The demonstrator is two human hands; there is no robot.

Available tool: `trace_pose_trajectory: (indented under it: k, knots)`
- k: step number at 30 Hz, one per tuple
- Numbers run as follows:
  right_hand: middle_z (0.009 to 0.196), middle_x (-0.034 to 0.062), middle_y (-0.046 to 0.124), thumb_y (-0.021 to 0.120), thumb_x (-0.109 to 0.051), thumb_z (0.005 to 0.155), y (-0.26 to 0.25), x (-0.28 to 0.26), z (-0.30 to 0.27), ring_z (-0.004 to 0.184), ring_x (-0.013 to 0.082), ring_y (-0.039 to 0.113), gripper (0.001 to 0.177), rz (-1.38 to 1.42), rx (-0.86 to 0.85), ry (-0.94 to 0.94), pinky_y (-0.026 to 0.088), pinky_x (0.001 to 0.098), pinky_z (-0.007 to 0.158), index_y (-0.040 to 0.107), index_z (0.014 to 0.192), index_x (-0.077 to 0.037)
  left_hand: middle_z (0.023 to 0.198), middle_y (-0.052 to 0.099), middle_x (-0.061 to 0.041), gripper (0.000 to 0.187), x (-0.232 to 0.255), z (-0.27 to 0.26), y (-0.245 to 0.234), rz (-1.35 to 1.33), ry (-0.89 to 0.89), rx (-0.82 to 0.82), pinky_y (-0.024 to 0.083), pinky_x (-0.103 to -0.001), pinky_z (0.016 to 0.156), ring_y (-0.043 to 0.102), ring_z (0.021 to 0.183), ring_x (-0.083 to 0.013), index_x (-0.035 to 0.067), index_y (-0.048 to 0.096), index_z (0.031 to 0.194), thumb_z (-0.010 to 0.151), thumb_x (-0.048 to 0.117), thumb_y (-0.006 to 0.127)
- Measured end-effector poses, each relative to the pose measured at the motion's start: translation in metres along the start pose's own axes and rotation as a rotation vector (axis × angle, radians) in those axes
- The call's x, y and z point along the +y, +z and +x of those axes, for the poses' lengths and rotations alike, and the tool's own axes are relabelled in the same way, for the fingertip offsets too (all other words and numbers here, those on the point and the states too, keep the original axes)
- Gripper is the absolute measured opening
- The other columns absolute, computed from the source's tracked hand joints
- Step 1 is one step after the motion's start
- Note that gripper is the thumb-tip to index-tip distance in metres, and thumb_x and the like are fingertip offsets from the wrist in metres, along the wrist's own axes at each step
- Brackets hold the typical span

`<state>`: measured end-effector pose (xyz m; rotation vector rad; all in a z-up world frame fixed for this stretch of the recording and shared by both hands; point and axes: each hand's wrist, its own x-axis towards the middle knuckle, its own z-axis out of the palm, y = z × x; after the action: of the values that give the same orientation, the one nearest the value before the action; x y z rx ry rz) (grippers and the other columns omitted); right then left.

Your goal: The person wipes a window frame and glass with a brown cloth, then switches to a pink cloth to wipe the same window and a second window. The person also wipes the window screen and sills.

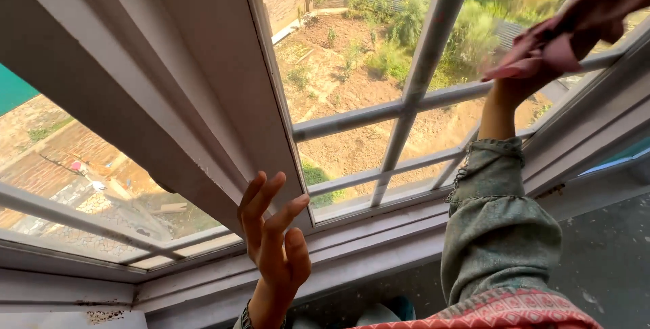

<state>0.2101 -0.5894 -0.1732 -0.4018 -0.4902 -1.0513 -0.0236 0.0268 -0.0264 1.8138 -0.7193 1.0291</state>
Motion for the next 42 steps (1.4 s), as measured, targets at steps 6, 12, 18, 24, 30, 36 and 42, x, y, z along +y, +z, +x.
trace_pose_trajectory:
  k: [6, 12, 18, 24, 30, 36, 42]
  knots:
    - [0.148, 0.0170, 0.055, 0.062, -0.003, 0.109, 0.210, 0.037, -0.113, 0.130, 0.0265, 0.067, 0.046, -1.402, 0.006, -0.408, 0.060, 0.0307, 0.114, 0.035, 0.147, -0.004, 0.143, 0.055, -0.011, 0.037, -0.004, -0.002, -0.006, 0.054, 0.005, -0.039, 0.036, -0.046, 0.124, 0.040, 0.147, -0.0302, 0.014, 0.067, 0.113, 0.106, 0.029, 0.034]
    - [0.131, 0.0173, 0.047, 0.094, -0.023, 0.075, 0.414, 0.099, -0.288, 0.122, 0.0318, 0.052, 0.103, -1.270, -0.287, -0.297, 0.036, 0.0427, 0.114, 0.027, 0.146, 0.009, 0.142, 0.056, -0.010, 0.048, -0.005, 0.006, 0.008, 0.047, -0.004, -0.029, 0.034, -0.048, 0.128, 0.040, 0.147, -0.0292, 0.014, 0.067, 0.113, 0.110, 0.039, 0.026]
    - [0.147, -0.0055, 0.056, 0.074, -0.017, 0.094, 0.261, 0.069, -0.317, 0.139, 0.0185, 0.046, 0.033, -1.463, -0.987, -0.532, 0.033, 0.0445, 0.121, 0.073, 0.127, -0.022, 0.142, 0.056, -0.014, 0.052, 0.007, 0.013, 0.028, 0.004, 0.017, -0.105, 0.027, -0.047, 0.128, 0.041, 0.145, -0.0289, 0.013, 0.068, 0.113, 0.109, 0.042, 0.026]
    - [0.174, 0.0110, 0.012, 0.036, -0.051, 0.112, 0.165, 0.004, -0.201, 0.163, 0.0323, 0.007, 0.068, -1.861, -0.582, -0.388, -0.009, 0.0631, 0.129, 0.017, 0.167, -0.014, 0.145, 0.053, -0.009, 0.046, 0.002, 0.011, 0.040, -0.009, 0.000, -0.129, 0.024, -0.050, 0.130, 0.038, 0.147, -0.0283, 0.017, 0.066, 0.114, 0.109, 0.040, 0.026]
    - [0.175, 0.0168, 0.014, 0.046, -0.005, 0.122, 0.224, 0.003, -0.054, 0.166, 0.0377, 0.018, 0.058, -1.550, 0.112, -0.495, 0.010, 0.0496, 0.141, 0.009, 0.166, -0.017, 0.144, 0.054, -0.011, 0.047, 0.004, 0.012, 0.042, -0.014, -0.021, -0.110, 0.025, -0.053, 0.127, 0.041, 0.144, -0.0311, 0.015, 0.066, 0.113, 0.109, 0.040, 0.027]
    - [0.164, 0.0119, 0.033, 0.065, 0.015, 0.079, 0.416, 0.087, -0.146, 0.151, 0.0394, 0.047, 0.089, -1.377, -0.447, -0.963, 0.056, 0.0558, 0.128, 0.038, 0.153, -0.025, 0.145, 0.053, -0.010, 0.040, 0.009, 0.021, 0.055, -0.007, -0.039, -0.093, 0.025, -0.052, 0.128, 0.039, 0.146, -0.0312, 0.016, 0.065, 0.114, 0.106, 0.036, 0.031]
    - [0.149, -0.0046, 0.054, 0.073, -0.030, 0.094, 0.400, 0.064, -0.216, 0.143, 0.0220, 0.042, 0.050, -1.296, -1.324, -0.592, 0.031, 0.0431, 0.126, 0.064, 0.142, -0.019, 0.136, 0.059, -0.012, 0.026, 0.022, 0.036, 0.077, -0.023, -0.002, -0.047, 0.032, -0.051, 0.123, 0.046, 0.139, -0.0329, 0.009, 0.064, 0.113, 0.097, 0.017, 0.045]
